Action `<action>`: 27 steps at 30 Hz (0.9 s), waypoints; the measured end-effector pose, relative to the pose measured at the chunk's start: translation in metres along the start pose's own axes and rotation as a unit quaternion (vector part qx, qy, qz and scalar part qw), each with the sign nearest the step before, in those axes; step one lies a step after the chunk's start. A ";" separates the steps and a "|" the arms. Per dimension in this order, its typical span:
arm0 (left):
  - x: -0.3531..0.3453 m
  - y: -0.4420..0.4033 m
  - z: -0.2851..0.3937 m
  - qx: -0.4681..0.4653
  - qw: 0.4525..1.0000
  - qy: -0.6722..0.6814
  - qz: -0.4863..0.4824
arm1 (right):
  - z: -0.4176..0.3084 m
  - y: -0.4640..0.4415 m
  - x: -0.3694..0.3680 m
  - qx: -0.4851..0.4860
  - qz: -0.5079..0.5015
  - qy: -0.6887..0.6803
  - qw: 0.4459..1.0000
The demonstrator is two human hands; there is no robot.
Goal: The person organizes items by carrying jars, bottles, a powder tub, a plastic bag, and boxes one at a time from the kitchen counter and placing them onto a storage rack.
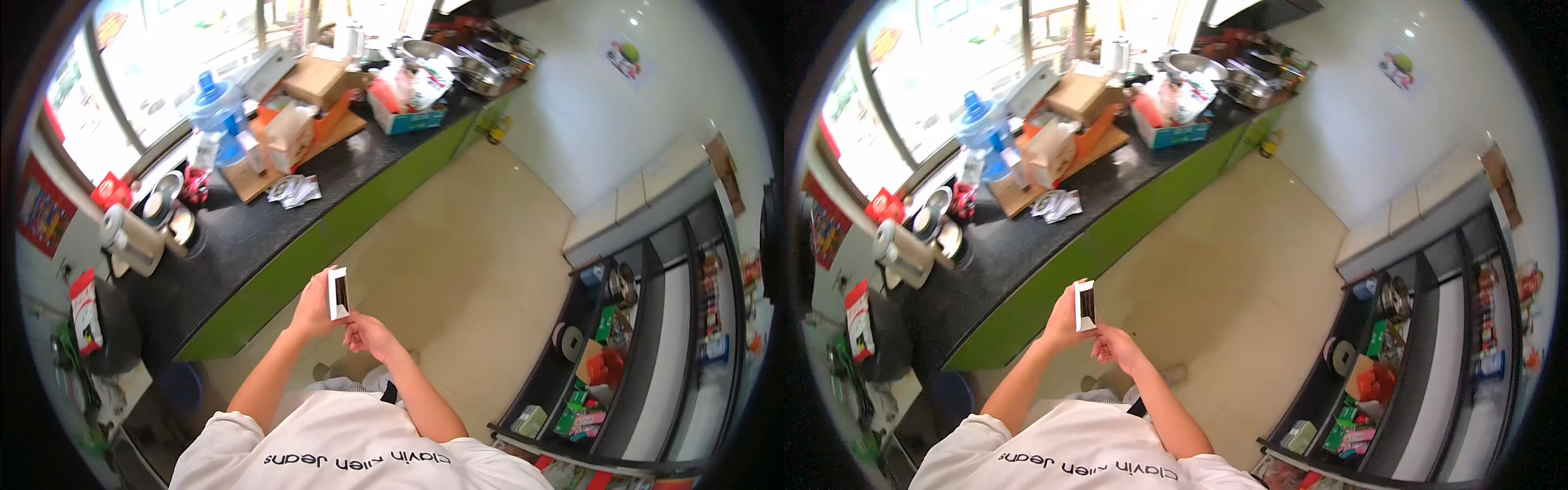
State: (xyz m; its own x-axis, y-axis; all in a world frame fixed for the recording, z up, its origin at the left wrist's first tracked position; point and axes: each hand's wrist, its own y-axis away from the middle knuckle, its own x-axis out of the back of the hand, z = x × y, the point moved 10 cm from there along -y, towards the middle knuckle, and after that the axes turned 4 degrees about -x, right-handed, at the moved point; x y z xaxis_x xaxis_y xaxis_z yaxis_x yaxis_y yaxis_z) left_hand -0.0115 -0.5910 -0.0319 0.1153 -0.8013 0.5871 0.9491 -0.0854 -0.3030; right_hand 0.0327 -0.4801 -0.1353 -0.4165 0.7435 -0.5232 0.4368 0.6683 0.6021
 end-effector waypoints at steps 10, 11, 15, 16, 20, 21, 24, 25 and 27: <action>-0.151 -0.094 0.097 -0.037 0.979 0.153 -0.131 | -0.115 0.142 0.158 0.306 0.174 0.223 0.909; -0.166 -0.097 0.099 -0.015 0.968 0.211 -0.133 | -0.124 0.152 0.163 0.321 0.171 0.268 0.892; -0.227 -0.114 0.133 0.098 0.904 0.326 -0.257 | -0.149 0.196 0.190 0.370 0.213 0.326 0.843; -0.234 -0.123 0.155 0.088 0.904 0.309 -0.280 | -0.153 0.208 0.200 0.381 0.237 0.311 0.838; -0.286 -0.144 0.228 0.041 0.871 0.319 -0.371 | -0.130 0.249 0.263 0.334 0.318 0.160 0.873; -0.300 -0.147 0.247 0.025 0.866 0.306 -0.395 | -0.128 0.265 0.275 0.343 0.343 0.147 0.862; -0.359 -0.146 0.270 0.022 0.838 0.345 -0.422 | -0.119 0.315 0.321 0.352 0.437 0.149 0.814; -0.378 -0.143 0.281 0.006 0.831 0.363 -0.422 | -0.116 0.330 0.336 0.351 0.467 0.156 0.796; -0.408 -0.132 0.303 0.028 0.817 0.374 -0.437 | -0.105 0.357 0.358 0.378 0.484 0.114 0.781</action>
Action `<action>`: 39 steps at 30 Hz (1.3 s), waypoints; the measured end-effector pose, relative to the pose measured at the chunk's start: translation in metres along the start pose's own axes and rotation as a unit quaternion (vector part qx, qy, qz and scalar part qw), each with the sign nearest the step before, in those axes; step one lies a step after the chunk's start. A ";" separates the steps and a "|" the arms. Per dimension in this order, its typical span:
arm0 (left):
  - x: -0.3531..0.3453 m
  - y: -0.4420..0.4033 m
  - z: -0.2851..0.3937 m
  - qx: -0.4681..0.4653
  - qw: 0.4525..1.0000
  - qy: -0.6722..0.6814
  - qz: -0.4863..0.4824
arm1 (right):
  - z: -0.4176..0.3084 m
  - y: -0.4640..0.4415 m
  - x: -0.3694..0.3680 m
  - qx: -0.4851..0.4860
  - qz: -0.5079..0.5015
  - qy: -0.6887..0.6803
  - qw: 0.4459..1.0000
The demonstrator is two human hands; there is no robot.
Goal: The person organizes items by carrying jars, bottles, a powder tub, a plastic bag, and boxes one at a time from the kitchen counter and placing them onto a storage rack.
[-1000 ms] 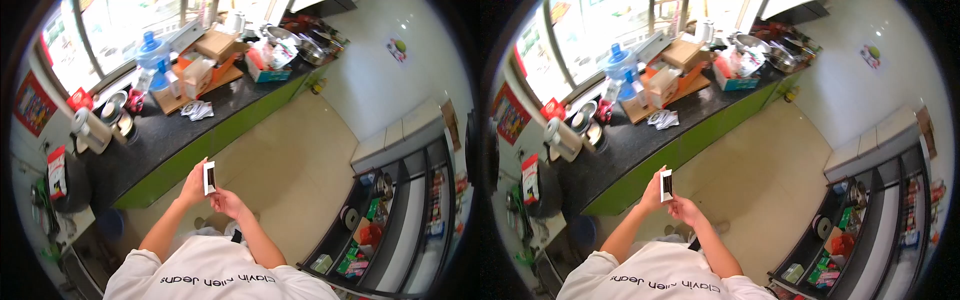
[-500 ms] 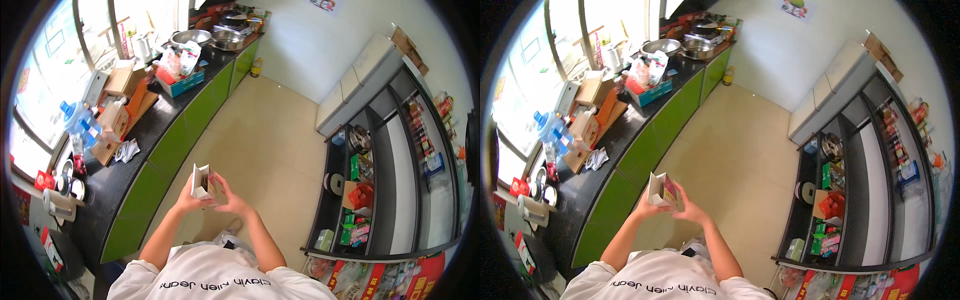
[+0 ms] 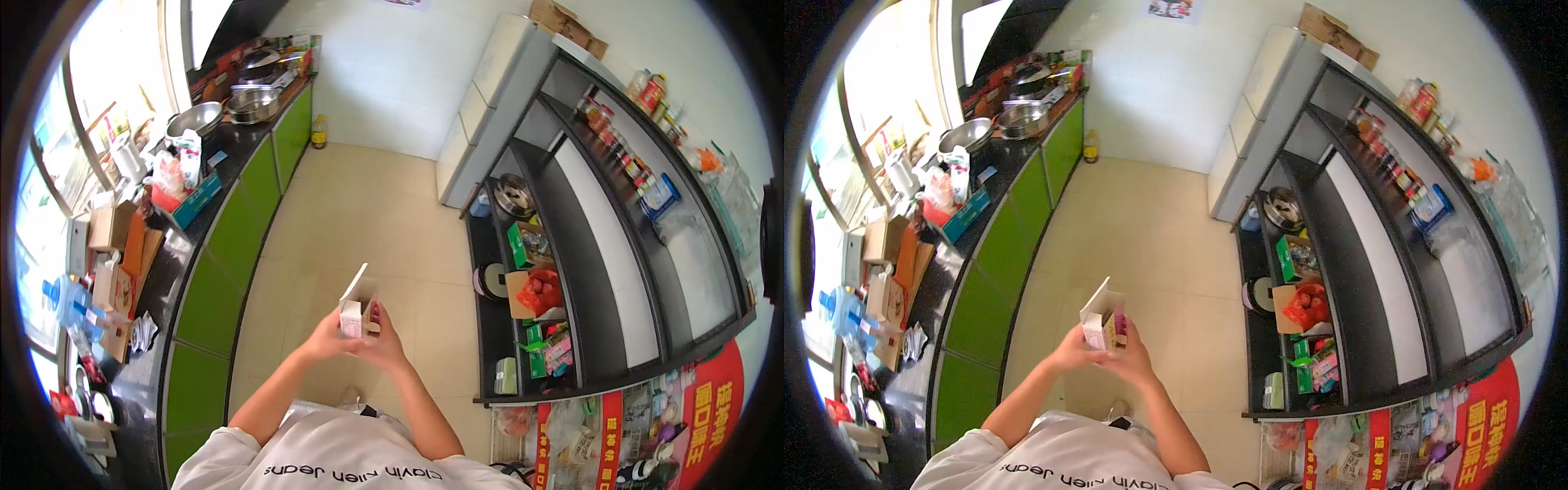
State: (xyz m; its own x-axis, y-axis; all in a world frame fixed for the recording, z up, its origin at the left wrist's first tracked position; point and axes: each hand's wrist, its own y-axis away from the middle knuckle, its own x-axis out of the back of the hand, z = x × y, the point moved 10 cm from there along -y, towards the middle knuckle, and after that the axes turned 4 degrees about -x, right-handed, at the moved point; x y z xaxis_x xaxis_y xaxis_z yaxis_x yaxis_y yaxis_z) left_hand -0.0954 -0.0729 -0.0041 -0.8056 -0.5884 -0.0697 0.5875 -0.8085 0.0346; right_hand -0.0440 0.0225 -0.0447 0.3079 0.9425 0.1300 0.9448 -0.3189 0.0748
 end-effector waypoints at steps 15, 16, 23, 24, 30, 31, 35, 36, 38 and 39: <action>-0.178 -0.120 -0.039 0.005 0.951 -0.201 -0.236 | 0.018 0.057 0.199 0.020 0.291 -0.013 0.956; -0.190 -0.127 -0.044 -0.008 0.941 -0.227 -0.249 | 0.023 0.063 0.209 0.019 0.314 -0.011 0.949; -0.268 -0.184 -0.033 -0.072 0.906 -0.235 -0.344 | 0.041 0.076 0.285 0.009 0.421 -0.016 0.907; -0.277 -0.195 -0.028 -0.077 0.903 -0.226 -0.357 | 0.040 0.072 0.295 0.001 0.429 -0.021 0.903; -0.296 -0.280 -0.011 -0.144 0.910 -0.172 -0.348 | 0.015 0.022 0.356 0.010 0.444 -0.009 0.896; -0.296 -0.296 -0.009 -0.148 0.911 -0.169 -0.347 | 0.011 0.011 0.367 0.016 0.453 0.013 0.891; -0.294 -0.357 0.001 -0.162 0.911 -0.165 -0.342 | -0.005 -0.035 0.402 0.052 0.479 0.057 0.875; -0.295 -0.372 0.005 -0.166 0.910 -0.165 -0.341 | -0.010 -0.047 0.411 0.067 0.483 0.058 0.871; -0.296 -0.397 0.017 -0.175 0.908 -0.164 -0.344 | -0.010 -0.068 0.431 0.054 0.495 0.106 0.861; -0.298 -0.410 0.023 -0.180 0.906 -0.164 -0.347 | -0.014 -0.077 0.440 0.048 0.502 0.130 0.854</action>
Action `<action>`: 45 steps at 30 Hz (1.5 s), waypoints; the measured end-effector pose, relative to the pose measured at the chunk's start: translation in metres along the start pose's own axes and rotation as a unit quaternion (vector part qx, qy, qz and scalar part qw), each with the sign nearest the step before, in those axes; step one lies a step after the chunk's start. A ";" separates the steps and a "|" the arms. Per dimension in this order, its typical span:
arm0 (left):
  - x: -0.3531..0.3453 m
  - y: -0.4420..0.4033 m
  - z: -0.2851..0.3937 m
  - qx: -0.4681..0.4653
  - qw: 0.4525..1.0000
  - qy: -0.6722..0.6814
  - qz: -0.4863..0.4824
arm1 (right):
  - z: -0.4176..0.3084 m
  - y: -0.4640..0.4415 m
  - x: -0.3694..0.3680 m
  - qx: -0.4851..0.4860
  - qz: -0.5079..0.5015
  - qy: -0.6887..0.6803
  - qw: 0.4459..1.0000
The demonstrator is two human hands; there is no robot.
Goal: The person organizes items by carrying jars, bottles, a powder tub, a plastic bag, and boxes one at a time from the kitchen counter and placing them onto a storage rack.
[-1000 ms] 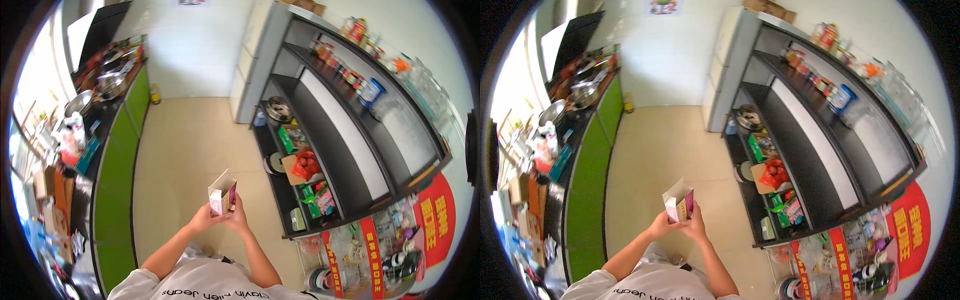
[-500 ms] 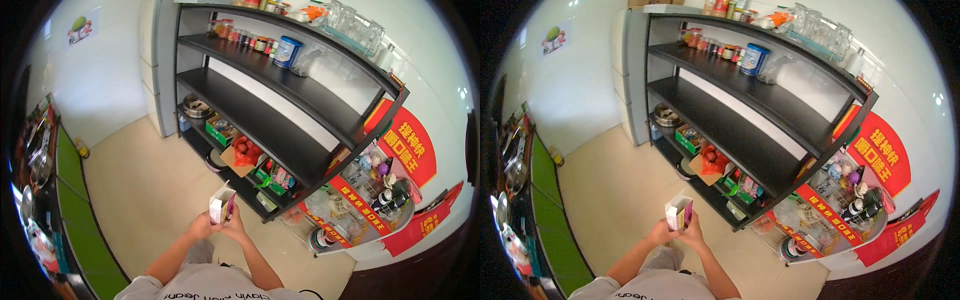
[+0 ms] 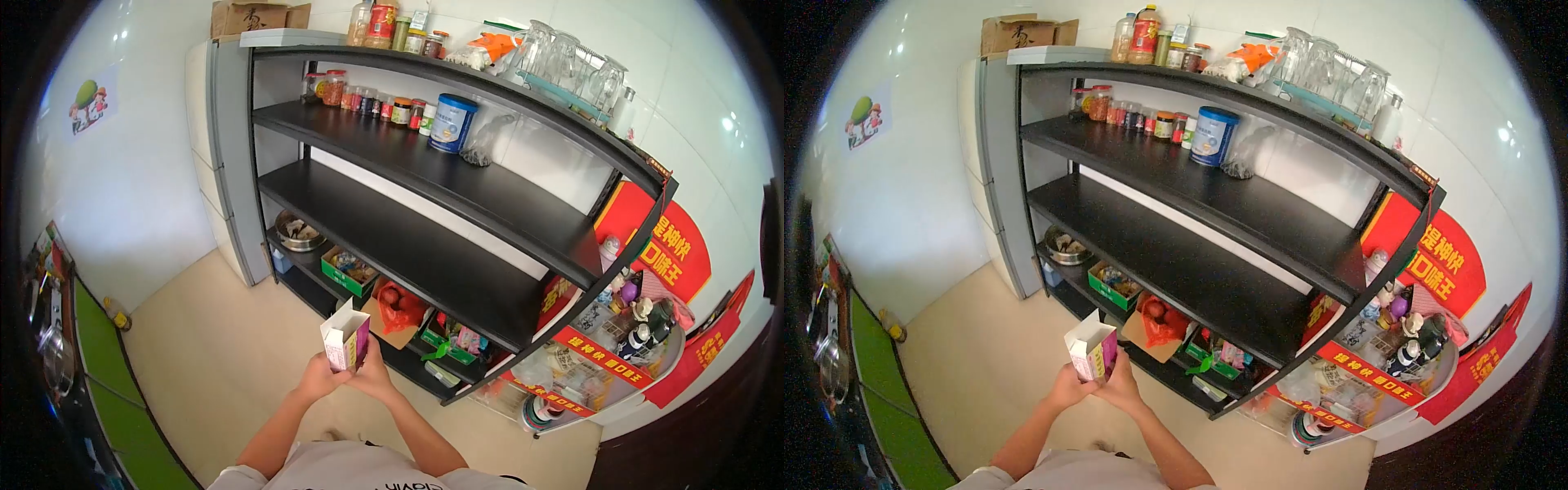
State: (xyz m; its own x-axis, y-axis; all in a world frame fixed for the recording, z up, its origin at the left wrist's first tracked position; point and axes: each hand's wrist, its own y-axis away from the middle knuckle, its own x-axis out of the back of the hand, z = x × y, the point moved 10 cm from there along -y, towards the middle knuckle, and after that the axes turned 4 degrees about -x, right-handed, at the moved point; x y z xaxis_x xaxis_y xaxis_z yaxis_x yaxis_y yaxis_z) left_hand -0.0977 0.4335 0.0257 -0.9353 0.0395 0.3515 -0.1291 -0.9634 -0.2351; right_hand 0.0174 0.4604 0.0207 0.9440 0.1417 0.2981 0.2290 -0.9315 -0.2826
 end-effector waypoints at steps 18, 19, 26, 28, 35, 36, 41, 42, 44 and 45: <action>-0.078 -0.216 0.174 -0.245 0.963 0.034 -0.107 | -0.079 -0.111 0.218 0.083 0.248 0.104 0.960; -0.086 -0.221 0.183 -0.255 0.960 0.034 -0.110 | -0.092 -0.111 0.230 0.088 0.246 0.114 0.958; -0.121 -0.249 0.253 -0.370 0.921 0.122 -0.005 | -0.152 -0.115 0.305 0.165 0.237 0.275 0.917; -0.133 -0.262 0.266 -0.368 0.924 0.103 0.011 | -0.164 -0.122 0.324 0.182 0.216 0.277 0.918; -0.175 -0.309 0.303 -0.355 0.935 0.004 -0.015 | -0.151 -0.165 0.388 0.155 0.146 0.324 0.922; -0.178 -0.318 0.306 -0.343 0.939 0.011 -0.024 | -0.148 -0.173 0.395 0.133 0.130 0.310 0.932; -0.200 -0.377 0.293 -0.293 0.951 -0.052 -0.087 | -0.088 -0.233 0.421 -0.003 0.048 0.312 0.949; -0.206 -0.388 0.288 -0.292 0.948 -0.082 -0.098 | -0.079 -0.241 0.423 -0.032 0.033 0.331 0.942; -0.215 -0.399 0.280 -0.284 0.947 -0.085 -0.124 | -0.060 -0.252 0.425 -0.091 0.006 0.367 0.926; -0.218 -0.407 0.274 -0.268 0.951 -0.083 -0.130 | -0.059 -0.260 0.425 -0.066 0.010 0.357 0.932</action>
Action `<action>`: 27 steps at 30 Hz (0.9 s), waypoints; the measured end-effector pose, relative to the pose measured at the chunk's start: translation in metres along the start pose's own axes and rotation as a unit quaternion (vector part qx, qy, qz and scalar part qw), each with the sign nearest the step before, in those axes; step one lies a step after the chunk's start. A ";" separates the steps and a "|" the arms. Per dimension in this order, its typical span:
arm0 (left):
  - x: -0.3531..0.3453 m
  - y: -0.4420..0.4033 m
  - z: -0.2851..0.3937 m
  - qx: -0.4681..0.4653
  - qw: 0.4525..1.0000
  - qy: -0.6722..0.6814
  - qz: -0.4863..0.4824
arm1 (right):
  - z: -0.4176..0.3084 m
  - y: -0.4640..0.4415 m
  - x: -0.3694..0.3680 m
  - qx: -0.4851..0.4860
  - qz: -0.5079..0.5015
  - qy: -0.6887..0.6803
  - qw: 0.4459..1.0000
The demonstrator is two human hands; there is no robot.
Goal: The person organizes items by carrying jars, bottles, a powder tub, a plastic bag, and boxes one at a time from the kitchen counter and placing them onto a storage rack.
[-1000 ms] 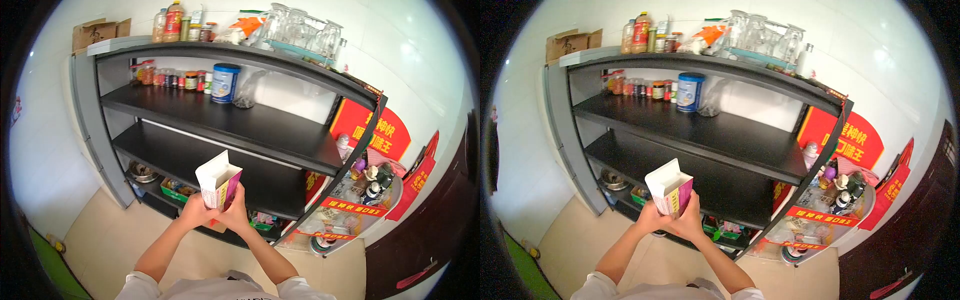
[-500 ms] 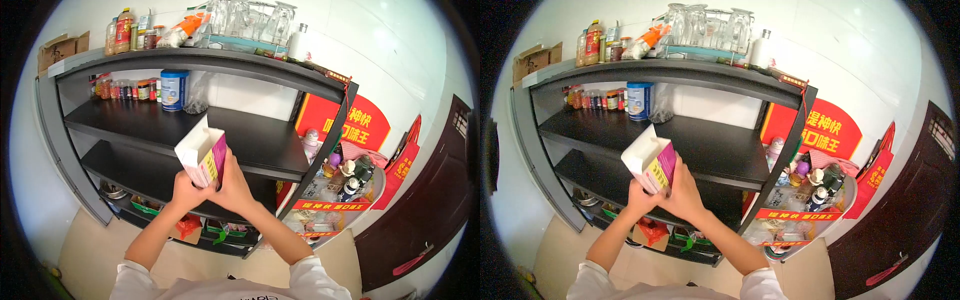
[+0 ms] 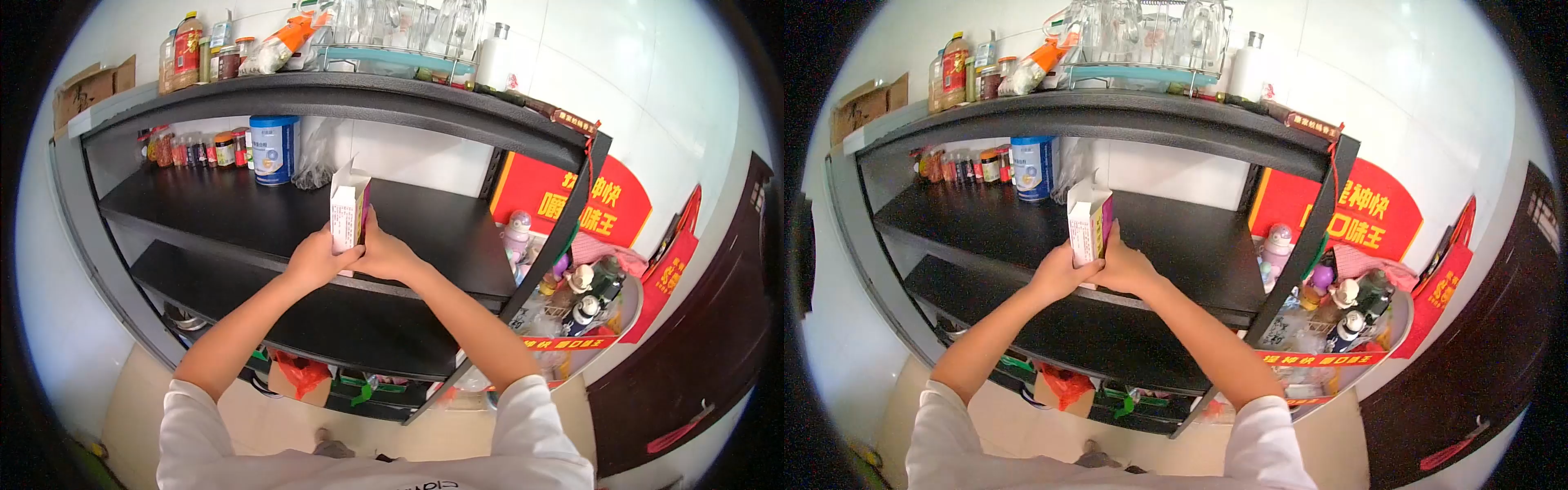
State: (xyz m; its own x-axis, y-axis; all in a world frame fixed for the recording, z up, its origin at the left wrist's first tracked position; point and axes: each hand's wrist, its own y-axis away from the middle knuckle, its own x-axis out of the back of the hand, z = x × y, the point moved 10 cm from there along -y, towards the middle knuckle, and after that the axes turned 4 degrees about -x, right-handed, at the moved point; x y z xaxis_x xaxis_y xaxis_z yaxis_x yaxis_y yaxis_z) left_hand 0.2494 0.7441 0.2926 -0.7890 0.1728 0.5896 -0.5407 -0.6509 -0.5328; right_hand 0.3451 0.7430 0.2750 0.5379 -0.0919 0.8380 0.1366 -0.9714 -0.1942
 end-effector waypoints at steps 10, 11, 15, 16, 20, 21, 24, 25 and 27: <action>-0.014 -0.057 -0.055 -0.025 0.998 -0.020 -0.055 | 0.045 -0.056 -0.006 -0.066 -0.011 0.015 0.998; -0.015 -0.063 -0.062 -0.028 0.998 -0.020 -0.057 | 0.049 -0.062 -0.007 -0.071 -0.010 0.018 0.997; -0.016 -0.087 -0.082 -0.042 0.997 -0.020 -0.063 | 0.067 -0.089 -0.012 -0.093 -0.018 0.023 0.995; -0.016 -0.093 -0.088 -0.046 0.997 -0.020 -0.064 | 0.074 -0.097 -0.014 -0.087 -0.014 0.008 0.996; -0.018 -0.122 -0.115 -0.048 0.995 -0.027 -0.087 | 0.083 -0.123 -0.012 -0.134 -0.003 0.042 0.990; -0.017 -0.128 -0.118 -0.050 0.994 -0.040 -0.092 | 0.085 -0.125 -0.010 -0.167 -0.002 0.074 0.983; -0.014 -0.145 -0.132 -0.035 0.993 -0.060 -0.094 | 0.101 -0.156 -0.010 -0.146 0.048 0.101 0.983; -0.012 -0.151 -0.138 -0.028 0.993 -0.063 -0.092 | 0.103 -0.164 -0.011 -0.132 0.046 0.074 0.987; -0.011 -0.162 -0.147 -0.038 0.993 -0.049 -0.096 | 0.103 -0.177 -0.012 -0.102 0.041 0.019 0.994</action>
State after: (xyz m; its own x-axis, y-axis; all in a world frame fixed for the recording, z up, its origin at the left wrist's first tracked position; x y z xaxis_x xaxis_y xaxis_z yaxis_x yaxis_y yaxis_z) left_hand 0.3031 0.9567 0.2829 -0.6393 0.2120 0.7391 -0.7012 -0.5552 -0.4473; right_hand 0.4003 0.9388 0.2468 0.5072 -0.1762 0.8436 -0.0795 -0.9843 -0.1578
